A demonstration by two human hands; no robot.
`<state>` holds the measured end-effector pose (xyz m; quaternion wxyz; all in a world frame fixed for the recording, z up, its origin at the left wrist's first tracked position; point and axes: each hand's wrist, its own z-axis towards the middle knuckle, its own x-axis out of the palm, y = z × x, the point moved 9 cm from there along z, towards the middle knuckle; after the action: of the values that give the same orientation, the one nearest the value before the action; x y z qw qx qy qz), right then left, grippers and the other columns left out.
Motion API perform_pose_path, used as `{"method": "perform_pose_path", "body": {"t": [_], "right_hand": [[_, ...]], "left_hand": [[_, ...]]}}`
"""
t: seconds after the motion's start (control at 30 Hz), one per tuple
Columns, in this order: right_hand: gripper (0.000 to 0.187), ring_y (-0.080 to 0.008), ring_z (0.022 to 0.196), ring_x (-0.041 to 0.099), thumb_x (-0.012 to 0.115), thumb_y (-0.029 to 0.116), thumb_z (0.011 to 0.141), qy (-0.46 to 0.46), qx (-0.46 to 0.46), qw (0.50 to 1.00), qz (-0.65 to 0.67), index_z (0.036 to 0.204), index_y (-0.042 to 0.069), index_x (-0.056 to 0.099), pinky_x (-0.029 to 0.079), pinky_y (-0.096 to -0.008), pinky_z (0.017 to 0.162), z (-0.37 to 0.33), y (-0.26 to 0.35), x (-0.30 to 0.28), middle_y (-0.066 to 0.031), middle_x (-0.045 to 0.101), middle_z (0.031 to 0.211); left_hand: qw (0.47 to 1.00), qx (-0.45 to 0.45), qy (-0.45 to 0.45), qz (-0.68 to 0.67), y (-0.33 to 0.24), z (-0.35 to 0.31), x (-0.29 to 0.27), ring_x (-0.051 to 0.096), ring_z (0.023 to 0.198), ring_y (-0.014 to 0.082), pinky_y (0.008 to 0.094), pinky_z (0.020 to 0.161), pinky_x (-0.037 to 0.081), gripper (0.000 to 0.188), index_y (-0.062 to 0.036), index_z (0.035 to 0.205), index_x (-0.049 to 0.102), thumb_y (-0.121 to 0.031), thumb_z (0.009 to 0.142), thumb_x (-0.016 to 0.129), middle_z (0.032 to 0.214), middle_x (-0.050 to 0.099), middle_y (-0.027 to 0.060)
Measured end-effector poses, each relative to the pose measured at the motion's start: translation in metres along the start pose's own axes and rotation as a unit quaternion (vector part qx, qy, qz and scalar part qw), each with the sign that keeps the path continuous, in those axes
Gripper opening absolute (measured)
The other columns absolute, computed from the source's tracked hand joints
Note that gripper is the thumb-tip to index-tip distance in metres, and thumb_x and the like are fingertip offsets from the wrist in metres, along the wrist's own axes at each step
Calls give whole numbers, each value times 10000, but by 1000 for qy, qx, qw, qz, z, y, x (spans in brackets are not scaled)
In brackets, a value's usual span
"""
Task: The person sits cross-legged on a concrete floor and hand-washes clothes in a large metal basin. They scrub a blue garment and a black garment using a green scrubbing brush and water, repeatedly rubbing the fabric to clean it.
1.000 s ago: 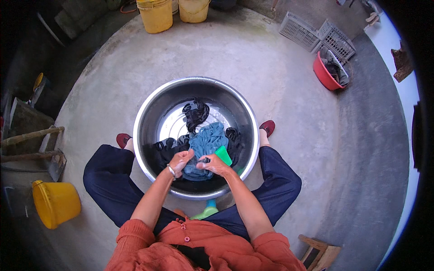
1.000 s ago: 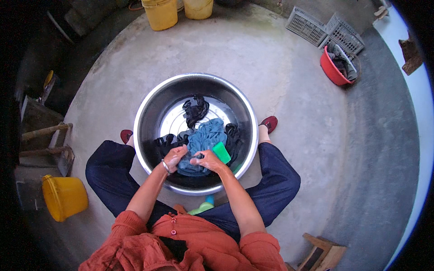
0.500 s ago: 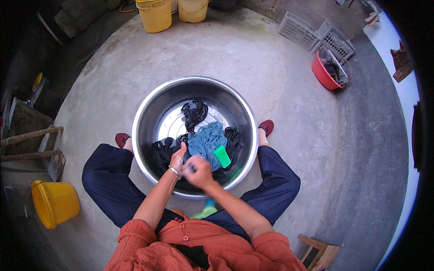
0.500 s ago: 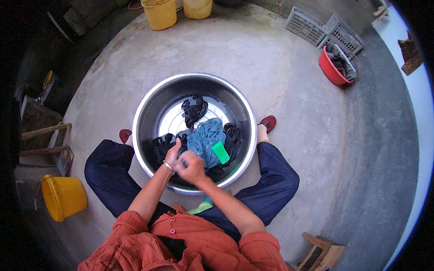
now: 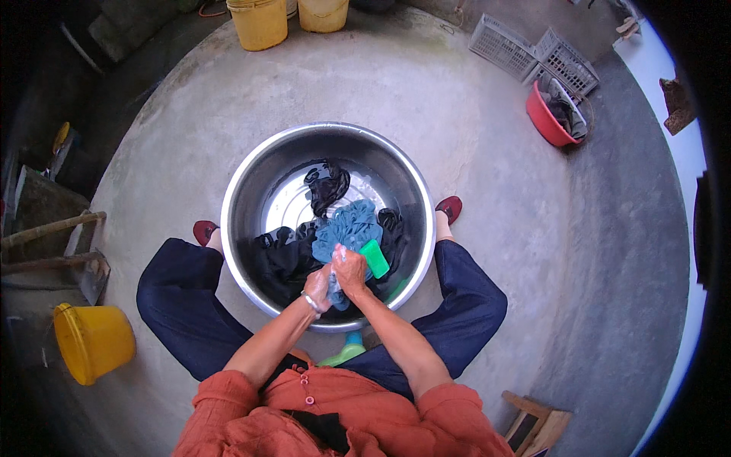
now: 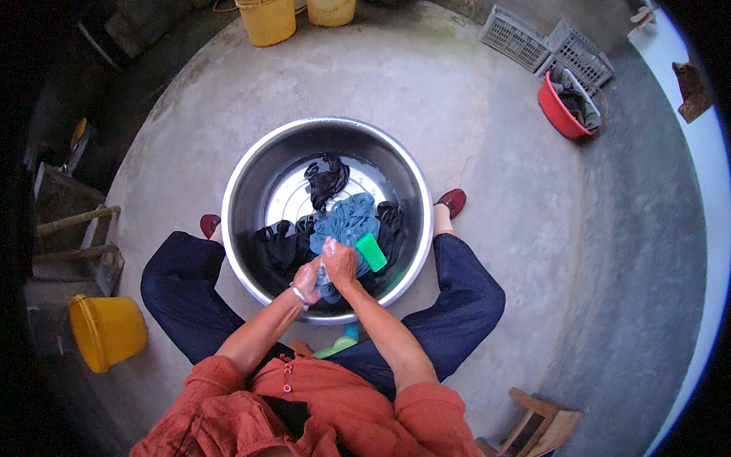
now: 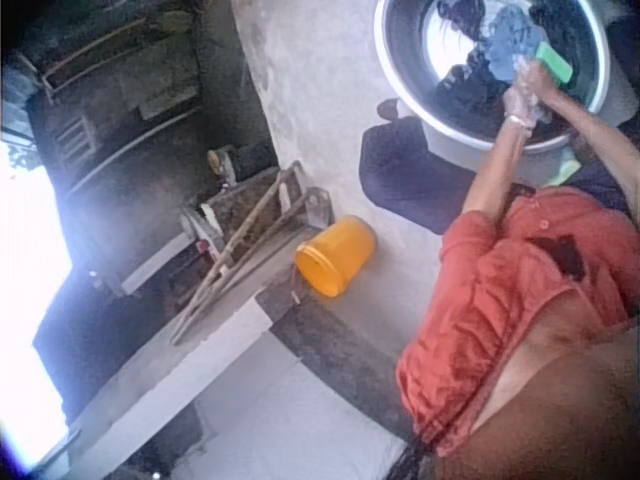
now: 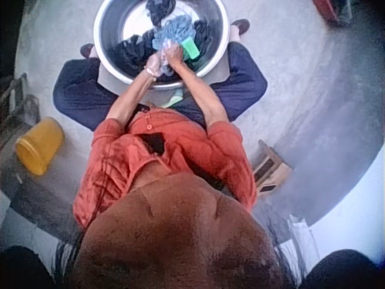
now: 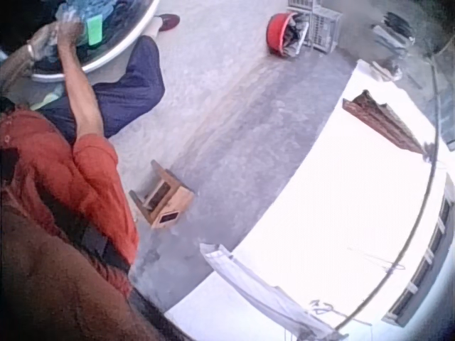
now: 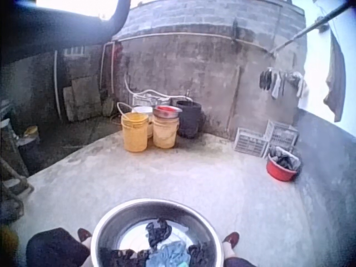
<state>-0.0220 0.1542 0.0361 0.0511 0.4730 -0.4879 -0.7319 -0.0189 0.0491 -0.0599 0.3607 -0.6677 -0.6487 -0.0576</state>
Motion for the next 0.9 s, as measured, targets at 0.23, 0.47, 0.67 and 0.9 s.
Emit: {"method": "perform_pose_path", "body": {"t": [0.23,0.47,0.67,0.9], "right_hand": [[376,-410,589,571,571,308,847,-4,11,994,106,622,6,582,429,-454,512,-19,5,3,-235,551,596],[366,-101,876,521,692,342,805,312,188,856,368,942,11,619,426,-265,777,-8,-15,24,-15,597,922],[160,-79,729,528,693,144,777,207,148,897,361,832,7,631,436,-242,691,14,-24,-6,14,590,783],[73,-158,685,606,646,92,769,61,20,947,315,779,21,632,469,-286,642,-8,27,-9,-66,628,723]], "left_hand": [[998,-41,13,-39,-9,-13,8,509,533,121,281,486,405,229,-116,762,602,-326,853,610,640,549,0],[986,72,-41,142,-82,-22,19,487,568,75,241,533,408,421,-65,714,586,-438,903,537,676,570,-9],[908,211,37,361,-98,-26,25,368,570,7,192,487,281,311,-61,663,577,-275,886,617,637,496,-78],[937,249,-71,234,-94,-7,-5,306,534,37,237,464,249,440,-71,616,566,-402,905,556,582,450,-65]]}}
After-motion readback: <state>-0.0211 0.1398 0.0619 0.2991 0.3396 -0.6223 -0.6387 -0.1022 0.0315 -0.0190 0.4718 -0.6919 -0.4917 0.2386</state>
